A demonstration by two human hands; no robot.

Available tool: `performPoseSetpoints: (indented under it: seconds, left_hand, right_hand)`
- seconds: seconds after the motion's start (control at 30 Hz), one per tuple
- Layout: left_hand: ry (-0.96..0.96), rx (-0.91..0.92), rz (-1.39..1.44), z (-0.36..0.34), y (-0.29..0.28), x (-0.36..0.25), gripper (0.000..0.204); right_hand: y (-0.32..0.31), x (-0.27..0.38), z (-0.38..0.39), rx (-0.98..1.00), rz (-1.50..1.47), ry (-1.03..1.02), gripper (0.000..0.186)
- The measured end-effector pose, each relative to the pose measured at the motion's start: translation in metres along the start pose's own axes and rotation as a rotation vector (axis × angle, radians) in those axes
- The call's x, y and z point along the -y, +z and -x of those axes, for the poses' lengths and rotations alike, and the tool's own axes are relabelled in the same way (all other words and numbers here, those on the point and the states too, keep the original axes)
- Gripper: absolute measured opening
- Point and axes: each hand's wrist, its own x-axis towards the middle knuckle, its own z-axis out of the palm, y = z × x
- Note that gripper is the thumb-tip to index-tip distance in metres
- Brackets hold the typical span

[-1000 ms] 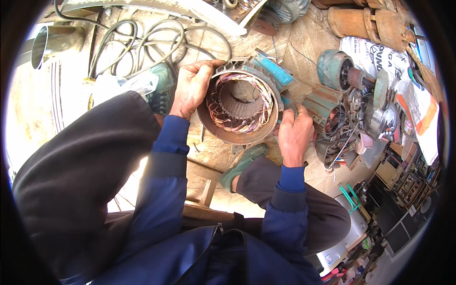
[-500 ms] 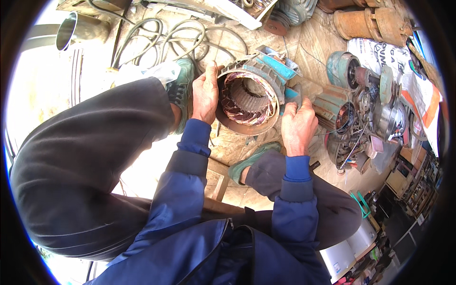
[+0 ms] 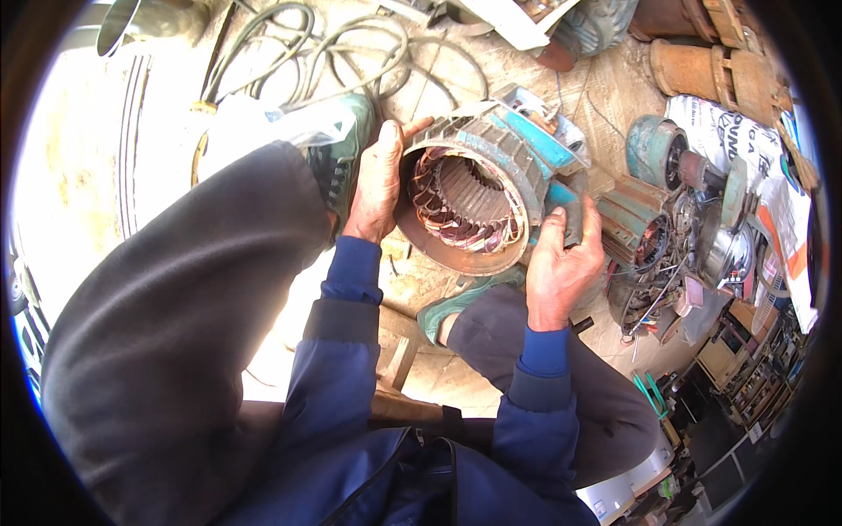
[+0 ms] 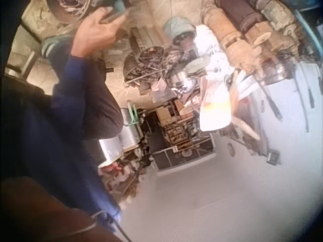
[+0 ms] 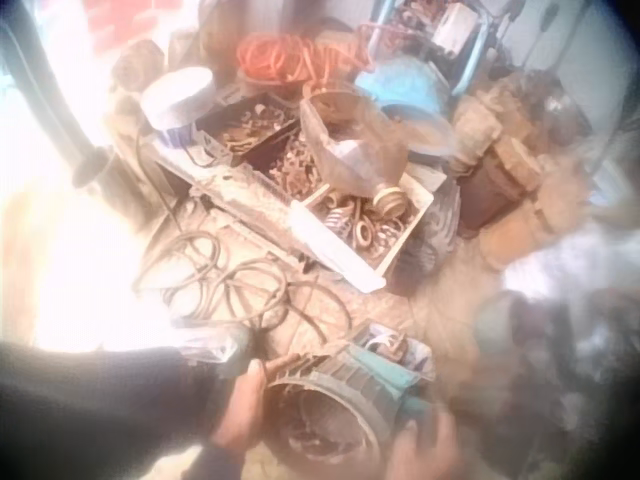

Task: The person sits on a low stool in a cluttered workshop and handles a disassembled electric motor. They hold the motor housing and the cylindrical stator, turning them over to view the internal copper windings and the terminal box.

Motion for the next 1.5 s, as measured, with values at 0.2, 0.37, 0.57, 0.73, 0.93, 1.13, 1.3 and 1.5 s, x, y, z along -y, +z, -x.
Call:
performPoseSetpoints:
  seconds: [0.2,0.37,0.57,0.73,0.93,1.13,1.3,1.5]
  left_hand:
    - [0.098,0.045,0.202,-0.001,-0.019,0.014,0.081]
    - [0.076,0.038,0.203,-0.004,-0.012,0.012,0.075]
    - [0.049,-0.029,0.224,-0.008,-0.016,0.013,0.067]
    - [0.064,-0.017,0.271,-0.010,-0.024,0.016,0.071]
    - [0.068,-0.018,0.246,-0.012,-0.025,0.018,0.083]
    - [0.076,-0.018,0.216,-0.011,-0.029,0.020,0.086]
    - [0.072,-0.020,0.250,-0.010,-0.021,0.018,0.083]
    - [0.100,-0.034,0.192,-0.009,-0.020,0.021,0.062]
  right_hand:
    - [0.004,0.016,0.008,0.051,-0.008,-0.031,0.037]
    - [0.002,0.018,-0.015,0.098,0.051,0.043,0.035]
    - [0.002,0.024,-0.021,0.121,0.072,0.004,0.034]
    - [0.002,0.038,-0.017,0.138,0.101,0.039,0.033]
    - [0.003,0.033,-0.017,0.142,0.155,0.015,0.033]
    - [0.004,0.031,-0.016,0.124,0.119,-0.010,0.034]
    - [0.004,0.024,-0.016,0.108,0.106,-0.045,0.035]
    - [-0.004,0.031,-0.019,0.201,0.122,0.062,0.041]
